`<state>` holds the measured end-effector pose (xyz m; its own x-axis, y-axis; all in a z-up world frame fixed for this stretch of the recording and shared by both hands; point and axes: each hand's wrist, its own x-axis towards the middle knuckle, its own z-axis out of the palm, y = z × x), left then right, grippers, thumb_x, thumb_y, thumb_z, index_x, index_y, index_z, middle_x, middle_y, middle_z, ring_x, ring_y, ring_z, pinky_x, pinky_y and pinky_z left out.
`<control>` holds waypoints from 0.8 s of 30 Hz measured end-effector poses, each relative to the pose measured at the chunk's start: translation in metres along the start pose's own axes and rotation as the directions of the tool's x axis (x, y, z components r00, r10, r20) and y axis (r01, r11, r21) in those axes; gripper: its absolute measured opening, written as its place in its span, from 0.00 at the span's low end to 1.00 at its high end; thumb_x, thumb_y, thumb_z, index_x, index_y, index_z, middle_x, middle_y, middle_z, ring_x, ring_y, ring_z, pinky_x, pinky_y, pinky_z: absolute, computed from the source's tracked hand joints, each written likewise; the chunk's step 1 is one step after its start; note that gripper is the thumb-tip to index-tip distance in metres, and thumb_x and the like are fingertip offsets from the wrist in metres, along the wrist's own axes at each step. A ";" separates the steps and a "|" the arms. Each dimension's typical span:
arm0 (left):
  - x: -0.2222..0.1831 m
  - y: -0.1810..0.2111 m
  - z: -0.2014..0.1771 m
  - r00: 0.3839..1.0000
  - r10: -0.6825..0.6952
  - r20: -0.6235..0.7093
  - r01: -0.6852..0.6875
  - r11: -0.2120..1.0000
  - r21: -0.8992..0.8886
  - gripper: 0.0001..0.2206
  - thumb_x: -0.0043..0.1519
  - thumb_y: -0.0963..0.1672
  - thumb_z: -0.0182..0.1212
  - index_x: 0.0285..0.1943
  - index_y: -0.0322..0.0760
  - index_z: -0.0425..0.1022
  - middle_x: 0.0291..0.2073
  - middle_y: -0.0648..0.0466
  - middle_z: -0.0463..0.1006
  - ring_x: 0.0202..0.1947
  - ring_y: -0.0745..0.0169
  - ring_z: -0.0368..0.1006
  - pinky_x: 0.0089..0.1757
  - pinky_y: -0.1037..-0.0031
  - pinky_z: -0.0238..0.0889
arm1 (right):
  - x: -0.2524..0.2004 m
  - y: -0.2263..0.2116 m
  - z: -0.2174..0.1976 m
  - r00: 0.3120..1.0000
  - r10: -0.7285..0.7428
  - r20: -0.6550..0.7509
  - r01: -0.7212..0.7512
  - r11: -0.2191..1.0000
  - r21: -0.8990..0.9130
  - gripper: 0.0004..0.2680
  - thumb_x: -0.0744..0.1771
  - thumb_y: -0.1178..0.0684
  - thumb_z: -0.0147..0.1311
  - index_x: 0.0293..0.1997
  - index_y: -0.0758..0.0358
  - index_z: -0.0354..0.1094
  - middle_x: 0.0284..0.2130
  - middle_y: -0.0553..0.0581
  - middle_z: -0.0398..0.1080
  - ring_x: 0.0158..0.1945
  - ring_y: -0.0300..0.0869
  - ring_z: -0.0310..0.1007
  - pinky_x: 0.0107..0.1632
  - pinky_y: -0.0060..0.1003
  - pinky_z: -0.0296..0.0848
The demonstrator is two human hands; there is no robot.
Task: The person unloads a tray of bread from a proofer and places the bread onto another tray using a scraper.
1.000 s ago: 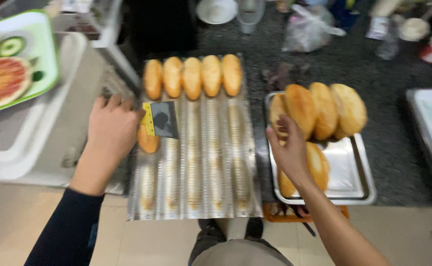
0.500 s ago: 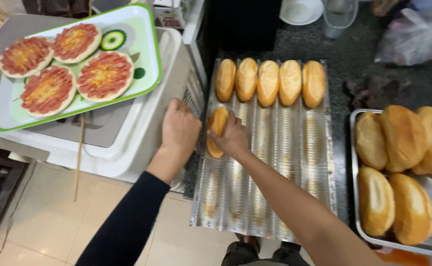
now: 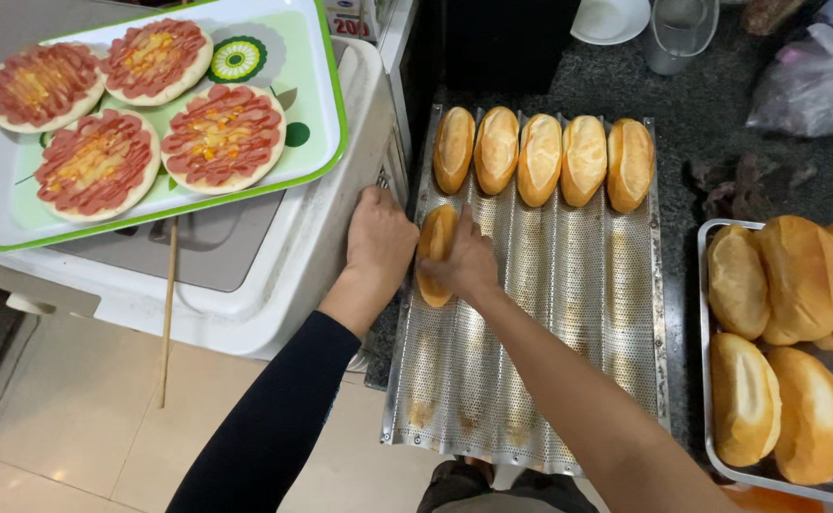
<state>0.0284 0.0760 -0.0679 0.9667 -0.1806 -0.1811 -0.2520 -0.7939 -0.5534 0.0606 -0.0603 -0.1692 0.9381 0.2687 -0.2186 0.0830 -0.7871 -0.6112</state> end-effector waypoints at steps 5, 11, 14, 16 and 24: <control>0.008 -0.001 0.004 1.000 0.006 0.000 -0.006 0.999 -0.032 0.11 0.61 0.45 0.56 0.44 0.47 0.85 0.46 0.56 0.82 0.53 0.58 0.71 0.52 0.64 0.54 | 0.000 0.001 -0.002 1.000 0.012 -0.018 -0.011 1.000 0.013 0.49 0.55 0.40 0.72 0.75 0.71 0.32 0.62 0.71 0.61 0.59 0.65 0.66 0.60 0.49 0.69; 0.007 0.011 0.012 0.996 0.050 0.080 -0.045 0.997 -0.060 0.10 0.61 0.46 0.57 0.45 0.47 0.85 0.45 0.57 0.82 0.54 0.57 0.70 0.52 0.63 0.54 | 0.003 0.001 -0.004 0.999 -0.016 -0.038 0.017 0.999 0.038 0.48 0.55 0.40 0.72 0.74 0.74 0.34 0.59 0.73 0.64 0.57 0.64 0.69 0.59 0.48 0.70; 0.013 0.020 0.023 0.994 0.047 0.096 -0.043 0.998 -0.041 0.10 0.61 0.46 0.57 0.45 0.46 0.85 0.45 0.56 0.82 0.53 0.57 0.70 0.50 0.64 0.55 | 0.004 0.006 -0.003 0.999 -0.020 -0.030 0.021 0.999 0.050 0.49 0.54 0.41 0.72 0.75 0.75 0.34 0.59 0.74 0.64 0.58 0.64 0.69 0.59 0.48 0.70; 0.017 0.024 0.032 0.996 0.026 0.082 -0.023 0.999 -0.038 0.10 0.59 0.46 0.58 0.43 0.47 0.85 0.44 0.57 0.82 0.52 0.57 0.70 0.49 0.63 0.55 | 0.005 0.010 -0.001 0.999 -0.034 -0.040 0.037 0.997 0.074 0.49 0.54 0.41 0.72 0.74 0.75 0.34 0.60 0.75 0.63 0.58 0.64 0.69 0.59 0.48 0.70; 0.013 0.014 0.042 0.997 0.042 -0.059 -0.050 0.988 -0.145 0.09 0.60 0.45 0.57 0.38 0.46 0.86 0.40 0.55 0.83 0.51 0.56 0.72 0.51 0.63 0.58 | 0.019 0.033 0.006 0.995 -0.077 -0.060 0.087 0.976 0.202 0.48 0.54 0.43 0.72 0.74 0.75 0.33 0.61 0.76 0.62 0.61 0.60 0.69 0.60 0.42 0.70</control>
<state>0.0351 0.0870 -0.1121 0.9563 -0.2474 -0.1556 -0.2908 -0.8595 -0.4203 0.0794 -0.0783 -0.1981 0.9474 0.2945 -0.1252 0.0950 -0.6323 -0.7688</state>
